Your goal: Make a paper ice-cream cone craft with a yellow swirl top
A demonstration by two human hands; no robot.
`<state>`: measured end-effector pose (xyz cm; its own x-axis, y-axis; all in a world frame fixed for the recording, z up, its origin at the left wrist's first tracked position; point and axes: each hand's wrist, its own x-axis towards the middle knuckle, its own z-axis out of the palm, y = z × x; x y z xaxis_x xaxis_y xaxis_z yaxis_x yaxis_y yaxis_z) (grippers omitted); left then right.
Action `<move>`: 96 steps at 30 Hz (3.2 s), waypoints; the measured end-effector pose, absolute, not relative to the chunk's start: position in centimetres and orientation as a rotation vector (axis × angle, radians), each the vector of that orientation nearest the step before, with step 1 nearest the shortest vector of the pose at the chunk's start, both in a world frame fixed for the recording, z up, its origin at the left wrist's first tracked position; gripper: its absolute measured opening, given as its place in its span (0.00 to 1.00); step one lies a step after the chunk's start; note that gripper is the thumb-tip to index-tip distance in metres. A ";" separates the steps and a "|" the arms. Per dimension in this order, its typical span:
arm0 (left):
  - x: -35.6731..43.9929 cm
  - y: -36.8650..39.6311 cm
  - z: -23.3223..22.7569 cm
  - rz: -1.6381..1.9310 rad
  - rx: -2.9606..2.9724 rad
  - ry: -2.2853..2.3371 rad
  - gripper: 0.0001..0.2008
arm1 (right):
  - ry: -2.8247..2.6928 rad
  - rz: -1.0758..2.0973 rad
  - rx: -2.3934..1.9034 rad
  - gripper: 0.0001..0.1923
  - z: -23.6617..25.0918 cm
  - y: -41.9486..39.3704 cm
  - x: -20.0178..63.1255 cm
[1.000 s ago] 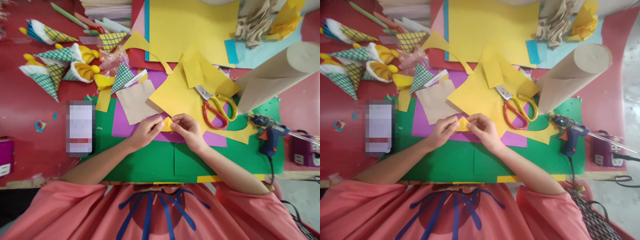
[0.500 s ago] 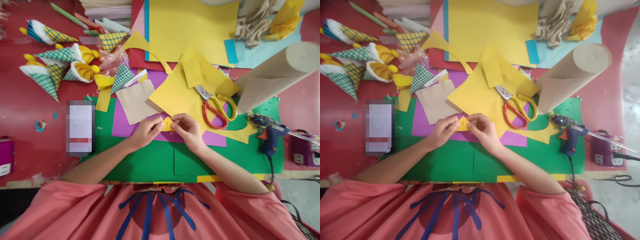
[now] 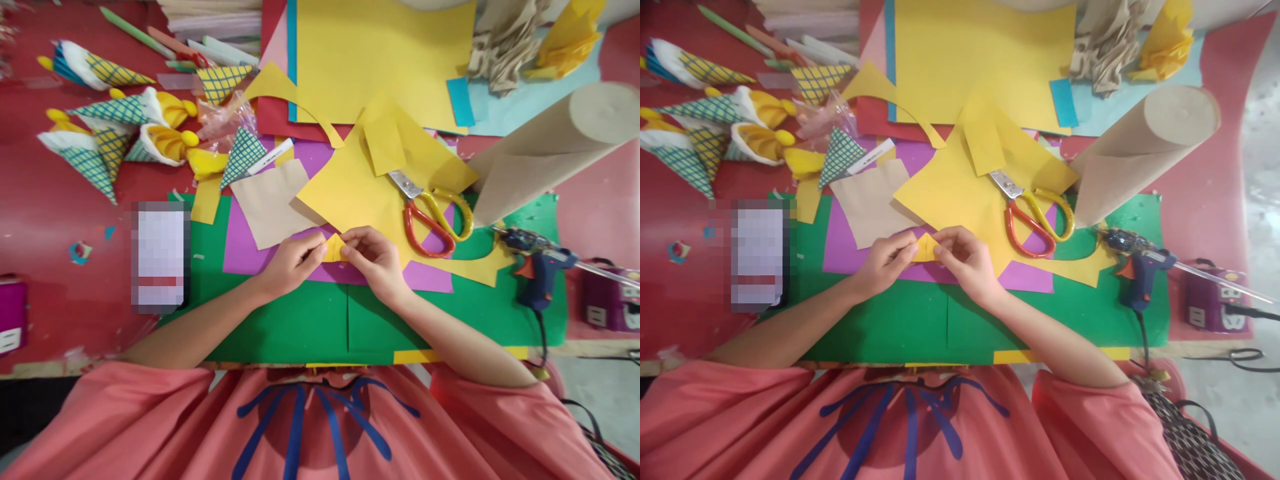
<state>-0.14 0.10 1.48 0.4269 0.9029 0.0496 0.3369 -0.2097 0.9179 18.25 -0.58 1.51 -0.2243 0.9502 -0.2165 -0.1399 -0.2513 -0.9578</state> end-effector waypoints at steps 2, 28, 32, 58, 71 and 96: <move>-0.1 0.1 1.5 0.772 1.768 1.073 0.15 | -1.109 1.615 -1.154 0.09 1.5 -0.6 18.2; 0.1 -0.1 1.5 0.802 1.731 1.168 0.16 | -1.360 1.360 -1.212 0.10 1.5 -1.5 18.1; 0.1 -0.1 1.5 0.805 1.723 1.180 0.16 | -1.420 1.335 -1.148 0.12 1.5 -1.7 18.3; 0.1 0.0 1.4 0.831 1.821 1.114 0.15 | -1.695 1.062 -1.117 0.15 1.7 -1.6 18.1; 0.1 0.1 1.2 0.782 1.837 1.092 0.15 | -1.704 1.030 -1.143 0.13 1.4 -1.7 18.1; 0.1 -0.1 1.1 0.813 1.885 1.077 0.15 | -1.770 0.923 -0.985 0.16 1.1 -1.5 18.1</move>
<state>0.12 -0.06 1.11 0.4307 0.8919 0.1381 0.3777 -0.3171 0.8699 18.07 -1.46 1.13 -0.2943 0.8949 0.3355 0.2377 0.4086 -0.8812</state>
